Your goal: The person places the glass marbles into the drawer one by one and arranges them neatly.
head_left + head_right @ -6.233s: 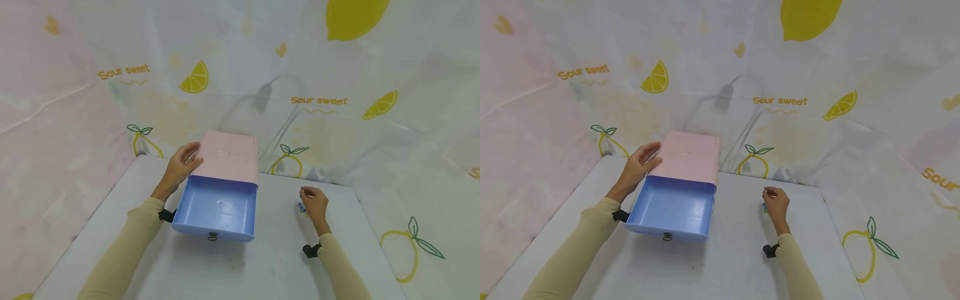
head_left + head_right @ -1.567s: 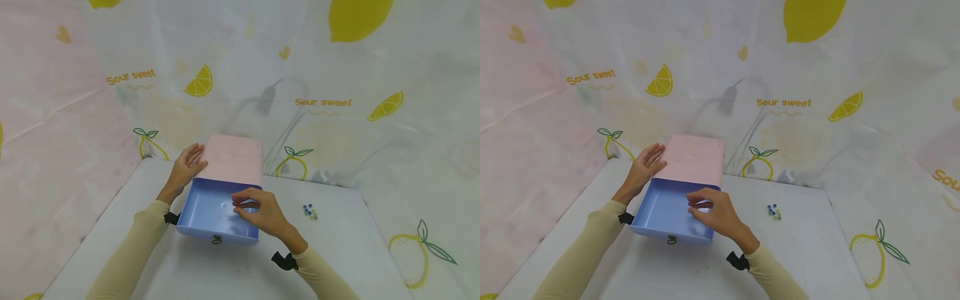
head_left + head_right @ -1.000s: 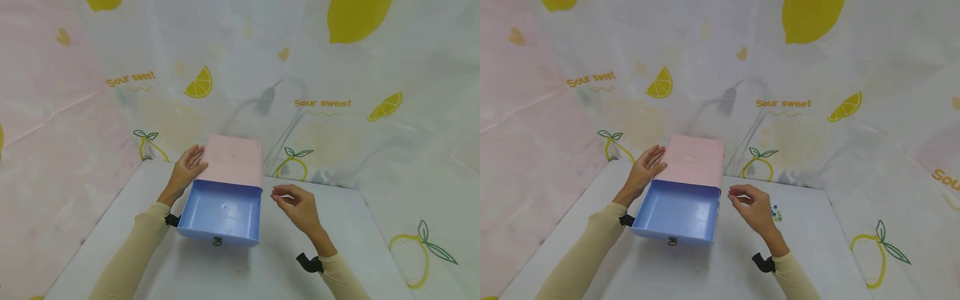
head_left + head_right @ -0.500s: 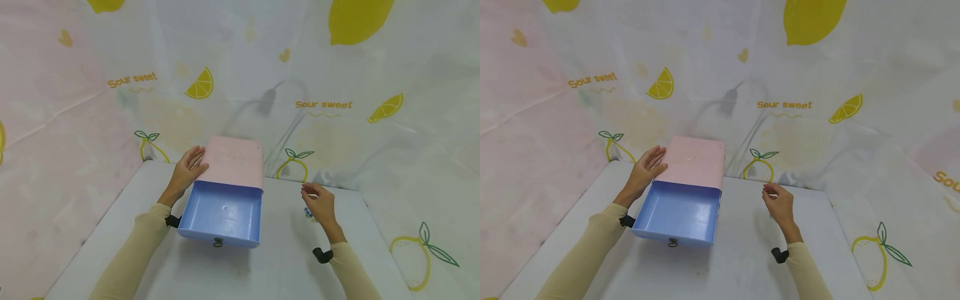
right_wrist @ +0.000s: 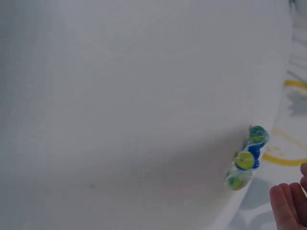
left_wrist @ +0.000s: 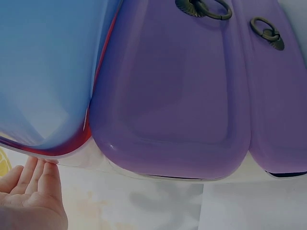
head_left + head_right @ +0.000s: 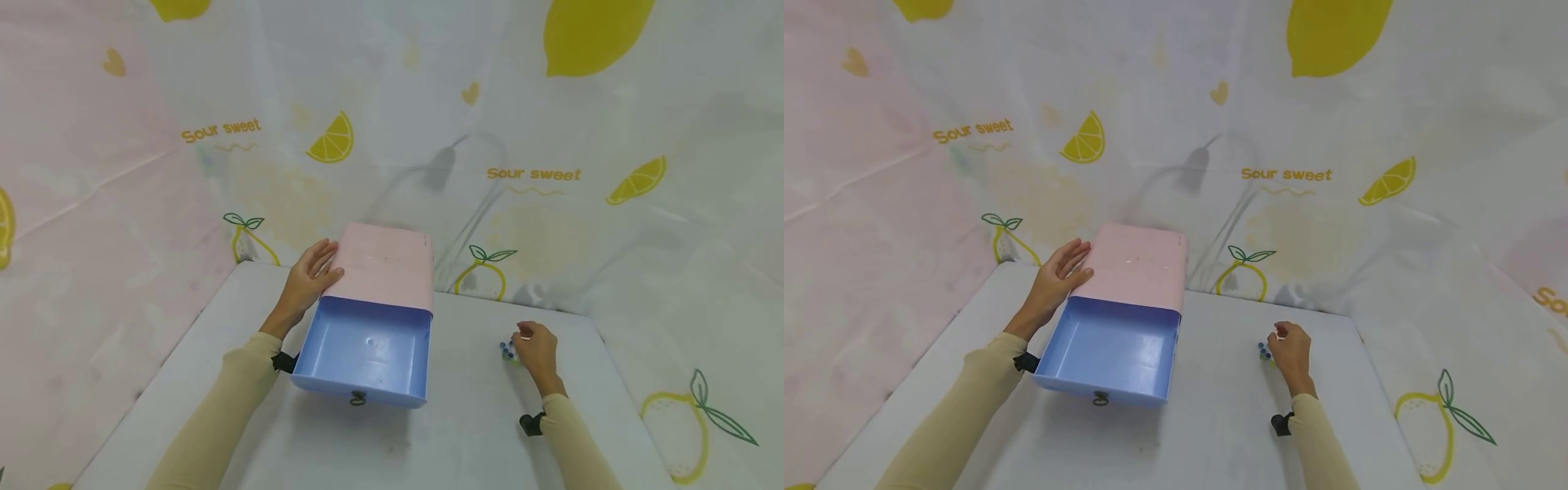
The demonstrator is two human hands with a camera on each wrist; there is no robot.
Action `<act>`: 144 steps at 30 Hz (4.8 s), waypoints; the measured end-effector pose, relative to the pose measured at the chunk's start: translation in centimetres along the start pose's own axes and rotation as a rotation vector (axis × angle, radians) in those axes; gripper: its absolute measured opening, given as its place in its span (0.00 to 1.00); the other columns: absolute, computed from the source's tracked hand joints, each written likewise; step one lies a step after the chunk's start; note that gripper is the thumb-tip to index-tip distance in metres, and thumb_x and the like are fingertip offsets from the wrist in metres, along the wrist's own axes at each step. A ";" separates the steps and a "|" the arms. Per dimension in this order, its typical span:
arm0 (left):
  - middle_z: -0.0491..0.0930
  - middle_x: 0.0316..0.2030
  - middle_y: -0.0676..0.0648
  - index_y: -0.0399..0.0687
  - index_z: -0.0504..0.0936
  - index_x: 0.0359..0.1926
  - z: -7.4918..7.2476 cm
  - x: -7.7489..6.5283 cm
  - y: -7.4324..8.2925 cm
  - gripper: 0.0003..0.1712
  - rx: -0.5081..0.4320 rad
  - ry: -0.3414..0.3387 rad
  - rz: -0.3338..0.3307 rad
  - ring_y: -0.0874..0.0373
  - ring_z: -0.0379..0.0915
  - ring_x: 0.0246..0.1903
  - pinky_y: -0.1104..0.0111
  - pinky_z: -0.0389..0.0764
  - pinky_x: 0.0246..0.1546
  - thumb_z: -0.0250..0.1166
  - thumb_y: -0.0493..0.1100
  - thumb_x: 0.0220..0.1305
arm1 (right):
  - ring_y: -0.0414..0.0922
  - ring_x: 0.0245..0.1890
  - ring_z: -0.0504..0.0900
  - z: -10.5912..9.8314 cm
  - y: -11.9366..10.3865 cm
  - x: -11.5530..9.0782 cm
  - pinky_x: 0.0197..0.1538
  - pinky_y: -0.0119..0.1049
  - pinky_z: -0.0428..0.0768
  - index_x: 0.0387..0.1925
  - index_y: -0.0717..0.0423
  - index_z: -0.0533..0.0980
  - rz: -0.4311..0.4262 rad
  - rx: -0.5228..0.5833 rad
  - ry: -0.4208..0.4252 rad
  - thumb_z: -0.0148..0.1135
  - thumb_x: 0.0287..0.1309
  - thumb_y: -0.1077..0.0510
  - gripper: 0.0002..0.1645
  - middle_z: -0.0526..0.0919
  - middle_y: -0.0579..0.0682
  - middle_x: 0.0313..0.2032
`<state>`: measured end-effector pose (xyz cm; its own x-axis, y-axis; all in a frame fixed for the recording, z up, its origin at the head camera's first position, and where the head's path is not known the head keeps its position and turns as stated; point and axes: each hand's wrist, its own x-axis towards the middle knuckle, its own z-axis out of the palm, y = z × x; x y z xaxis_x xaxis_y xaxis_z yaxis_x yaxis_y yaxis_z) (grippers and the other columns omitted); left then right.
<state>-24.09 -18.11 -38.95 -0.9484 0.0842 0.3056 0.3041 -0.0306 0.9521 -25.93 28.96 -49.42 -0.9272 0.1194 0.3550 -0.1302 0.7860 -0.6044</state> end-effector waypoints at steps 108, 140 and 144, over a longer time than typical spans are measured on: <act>0.58 0.70 0.35 0.29 0.58 0.70 0.0 0.0 -0.1 0.35 0.035 -0.002 0.020 0.45 0.51 0.71 0.67 0.62 0.67 0.62 0.32 0.66 | 0.56 0.36 0.87 0.2 -10.7 1.3 0.35 0.22 0.83 0.35 0.68 0.83 -0.167 0.454 -0.082 0.71 0.47 0.73 0.10 0.86 0.61 0.36; 0.58 0.71 0.35 0.30 0.57 0.70 0.0 -0.1 0.0 0.36 0.032 -0.005 0.027 0.45 0.51 0.72 0.68 0.63 0.66 0.62 0.32 0.66 | 0.64 0.35 0.83 -2.4 -20.8 -2.4 0.42 0.47 0.86 0.33 0.76 0.80 -0.453 0.673 -0.138 0.68 0.44 0.80 0.10 0.82 0.68 0.34; 0.58 0.71 0.36 0.30 0.58 0.70 0.1 -0.1 0.0 0.36 0.044 0.001 0.021 0.45 0.51 0.71 0.70 0.64 0.65 0.62 0.32 0.66 | 0.61 0.35 0.84 -2.1 -21.4 -2.8 0.41 0.46 0.86 0.33 0.76 0.80 -0.480 0.692 -0.148 0.69 0.43 0.80 0.11 0.82 0.67 0.34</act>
<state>-23.99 -18.06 -38.94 -0.9419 0.0831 0.3256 0.3276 0.0111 0.9448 -19.81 13.12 -35.97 -0.7467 -0.2497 0.6165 -0.6612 0.1776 -0.7289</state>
